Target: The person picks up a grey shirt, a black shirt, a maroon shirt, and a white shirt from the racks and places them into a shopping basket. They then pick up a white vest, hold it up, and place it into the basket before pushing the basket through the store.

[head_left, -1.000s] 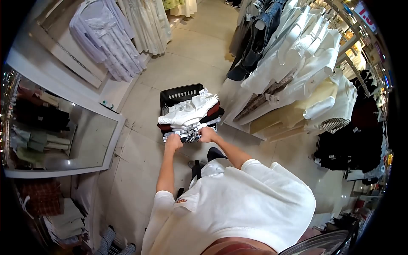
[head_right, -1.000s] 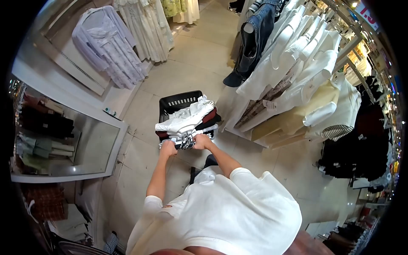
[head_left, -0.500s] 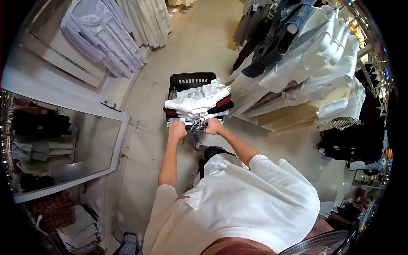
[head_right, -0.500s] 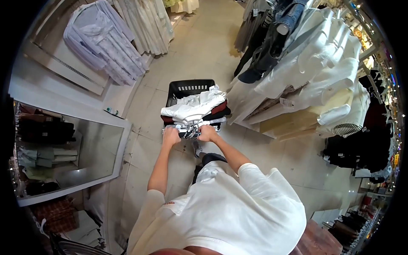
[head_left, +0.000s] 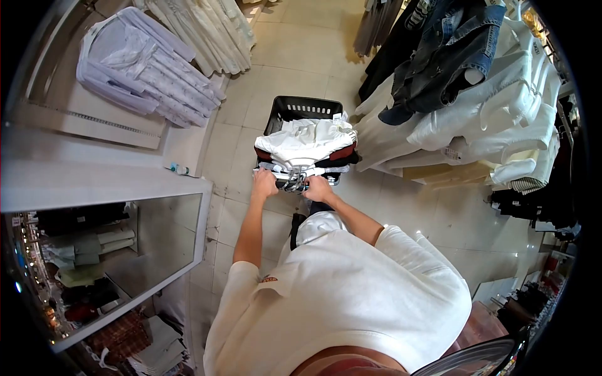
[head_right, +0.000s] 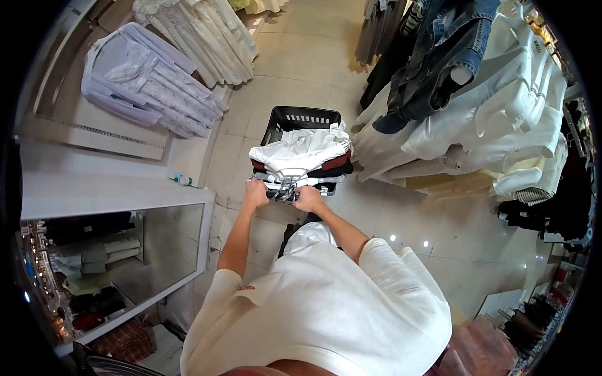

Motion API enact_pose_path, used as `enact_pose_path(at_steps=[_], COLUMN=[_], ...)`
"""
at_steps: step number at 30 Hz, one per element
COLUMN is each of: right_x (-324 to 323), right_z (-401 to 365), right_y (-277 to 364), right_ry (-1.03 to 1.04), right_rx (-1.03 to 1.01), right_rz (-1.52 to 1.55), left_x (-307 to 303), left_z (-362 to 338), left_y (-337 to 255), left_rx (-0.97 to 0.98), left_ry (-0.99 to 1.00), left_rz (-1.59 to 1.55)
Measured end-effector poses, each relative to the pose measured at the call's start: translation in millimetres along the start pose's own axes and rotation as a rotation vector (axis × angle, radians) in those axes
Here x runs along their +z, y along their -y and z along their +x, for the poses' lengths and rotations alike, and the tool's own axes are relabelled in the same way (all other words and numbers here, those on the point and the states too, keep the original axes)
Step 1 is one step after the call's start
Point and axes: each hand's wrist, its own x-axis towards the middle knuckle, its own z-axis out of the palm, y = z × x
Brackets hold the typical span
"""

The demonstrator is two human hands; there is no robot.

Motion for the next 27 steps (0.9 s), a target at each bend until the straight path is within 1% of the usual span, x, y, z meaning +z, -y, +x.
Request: enact_pose_path(at_steps=[5, 9, 12, 19, 21, 23, 25, 26, 27], right_x=[4.2, -3.6, -3.4, -16.2, -19.2, -26.6, -34.4, -37.0, -45.2], right_z=[29.4, 55.9, 72.5, 115.6, 129.6, 144.6, 159.5, 162.4, 168.1], right_y=[17.7, 29.1, 33.2, 48.8, 54.0, 58.9, 61.3, 57.1, 61.1], right_ry=[-0.139, -0.121, -0.139, -0.209, -0.241, -0.303, -0.290, -0.244, -0.220], right_rx=[-0.023, 0.012, 0.037, 0.108, 0.130, 0.138, 0.157, 0.205, 0.242], right_rz=[0.089, 0.111, 0.111, 0.154, 0.162, 0.164, 0.198, 0.213, 0.217], left_x=[-5.4, -22.9, -33.0, -56.9, -64.8, -77.9, -84.5, -82.5, -88.8], left_z=[36.8, 69.7, 90.1, 149.1, 168.3, 190.7, 211.9, 219.8, 229.4], left_y=[33.2, 49.1, 57.0, 78.4, 85.9, 88.2, 89.4, 86.1, 84.8], left_rx=[0.037, 0.087, 0.077, 0.194, 0.234, 0.276, 0.284, 0.263, 0.290], left_ry=[-0.014, 0.028, 0.121, 0.125, 0.100, 0.129, 0.142, 0.177, 0.164], left_rz=[0.007, 0.083, 0.124, 0.148, 0.130, 0.148, 0.178, 0.202, 0.207])
